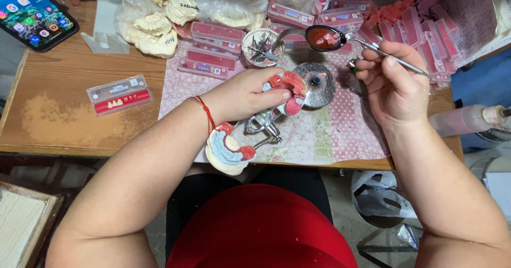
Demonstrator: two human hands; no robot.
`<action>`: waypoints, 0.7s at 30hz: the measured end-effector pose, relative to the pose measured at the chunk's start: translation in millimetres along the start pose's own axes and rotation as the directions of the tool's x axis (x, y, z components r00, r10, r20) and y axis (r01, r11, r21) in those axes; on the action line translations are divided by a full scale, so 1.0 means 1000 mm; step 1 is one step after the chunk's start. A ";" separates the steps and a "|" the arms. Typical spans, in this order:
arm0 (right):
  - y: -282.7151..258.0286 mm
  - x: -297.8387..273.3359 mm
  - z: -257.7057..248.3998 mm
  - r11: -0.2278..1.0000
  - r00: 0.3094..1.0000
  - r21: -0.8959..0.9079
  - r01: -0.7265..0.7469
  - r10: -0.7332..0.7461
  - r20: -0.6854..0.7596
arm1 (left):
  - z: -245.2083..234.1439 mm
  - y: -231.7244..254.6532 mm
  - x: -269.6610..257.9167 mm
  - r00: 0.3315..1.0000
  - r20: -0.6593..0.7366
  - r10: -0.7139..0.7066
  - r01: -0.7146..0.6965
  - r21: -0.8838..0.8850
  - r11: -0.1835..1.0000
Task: Applying and shaping wax on a dental model to form a denture base
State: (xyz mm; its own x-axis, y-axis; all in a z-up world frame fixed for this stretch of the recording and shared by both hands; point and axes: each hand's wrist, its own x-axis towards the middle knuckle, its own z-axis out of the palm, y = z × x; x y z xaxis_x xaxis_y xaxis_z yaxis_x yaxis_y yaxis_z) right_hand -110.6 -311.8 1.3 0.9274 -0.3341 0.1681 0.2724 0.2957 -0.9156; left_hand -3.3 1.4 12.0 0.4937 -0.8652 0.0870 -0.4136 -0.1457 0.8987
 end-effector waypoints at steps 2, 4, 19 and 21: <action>-0.004 -0.003 0.001 1.000 1.000 -0.009 0.014 -0.014 0.016 | 0.000 0.000 0.000 1.000 0.001 0.008 -0.008 -0.004 1.000; -0.010 -0.009 0.000 0.999 0.999 -0.018 0.026 -0.026 0.034 | 0.000 -0.001 0.000 1.000 0.000 0.015 -0.015 -0.009 1.000; -0.012 -0.071 -0.015 0.284 0.981 -0.940 0.190 -0.085 0.172 | -0.009 0.012 -0.006 0.984 0.119 -0.132 0.124 0.079 0.989; -0.010 -0.071 -0.012 0.135 0.965 -0.956 0.260 -0.072 0.252 | -0.012 0.018 -0.008 0.978 0.142 -0.150 0.139 0.082 0.987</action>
State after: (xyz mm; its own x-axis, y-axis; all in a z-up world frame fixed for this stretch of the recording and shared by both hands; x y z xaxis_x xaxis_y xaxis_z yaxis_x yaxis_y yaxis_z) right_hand -182.4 -301.5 -5.6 0.9400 -0.1176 0.3201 0.0330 -0.9028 -0.4287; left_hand -5.6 11.4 33.0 0.4362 -0.8931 -0.1105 -0.4026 -0.3035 0.8636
